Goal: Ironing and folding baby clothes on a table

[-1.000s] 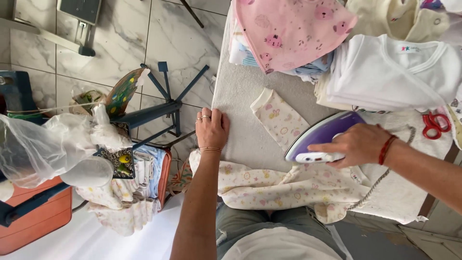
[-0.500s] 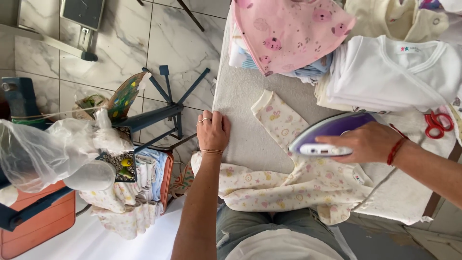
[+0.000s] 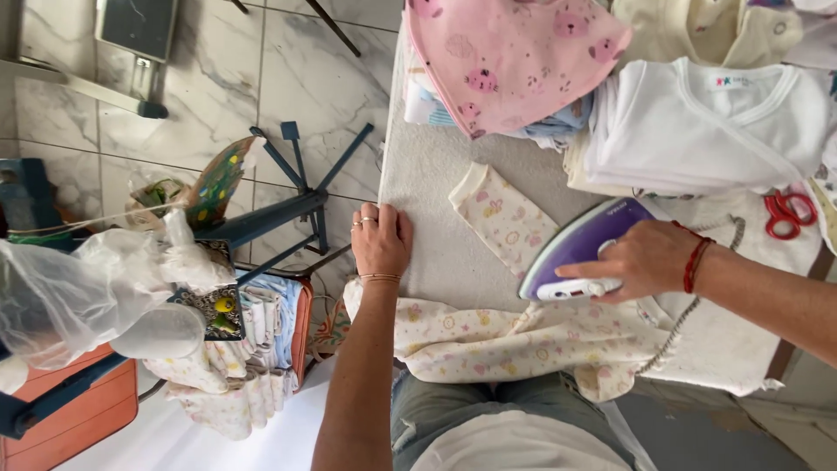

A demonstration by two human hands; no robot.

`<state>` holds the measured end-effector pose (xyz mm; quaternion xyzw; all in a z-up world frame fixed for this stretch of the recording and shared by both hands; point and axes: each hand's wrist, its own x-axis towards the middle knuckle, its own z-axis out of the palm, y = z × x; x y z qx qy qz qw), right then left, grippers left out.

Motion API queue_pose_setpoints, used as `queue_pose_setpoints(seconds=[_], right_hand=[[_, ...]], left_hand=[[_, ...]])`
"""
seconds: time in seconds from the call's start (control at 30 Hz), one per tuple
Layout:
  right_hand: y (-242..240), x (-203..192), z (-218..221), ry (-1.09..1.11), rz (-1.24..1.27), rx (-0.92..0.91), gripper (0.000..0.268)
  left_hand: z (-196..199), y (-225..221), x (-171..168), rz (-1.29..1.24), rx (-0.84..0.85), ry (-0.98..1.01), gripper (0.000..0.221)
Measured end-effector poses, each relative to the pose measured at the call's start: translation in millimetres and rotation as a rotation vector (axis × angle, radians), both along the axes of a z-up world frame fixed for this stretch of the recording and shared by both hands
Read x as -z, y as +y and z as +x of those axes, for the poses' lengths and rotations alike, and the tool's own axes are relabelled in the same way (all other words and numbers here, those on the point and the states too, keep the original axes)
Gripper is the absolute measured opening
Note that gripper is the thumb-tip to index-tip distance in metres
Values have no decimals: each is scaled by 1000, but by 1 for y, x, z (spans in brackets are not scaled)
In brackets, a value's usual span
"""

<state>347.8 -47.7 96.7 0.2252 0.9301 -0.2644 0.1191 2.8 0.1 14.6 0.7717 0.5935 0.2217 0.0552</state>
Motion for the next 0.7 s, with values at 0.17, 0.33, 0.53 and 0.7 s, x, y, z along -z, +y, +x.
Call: queue_pose_setpoints(seconds=[0.17, 0.33, 0.53, 0.7], right_hand=[[-6, -7, -15, -35, 322, 385, 60], [-9, -14, -43, -34, 407, 619, 52], [11, -16, -76, -78, 256, 893, 53], [22, -16, -77, -99, 274, 931, 53]], left_hand=[[-1, 1, -2, 11, -13, 19, 20], [-3, -1, 11, 36, -30, 70, 19], [-4, 1, 12, 90, -27, 94, 19], [-4, 0, 11, 114, 10, 63, 18]])
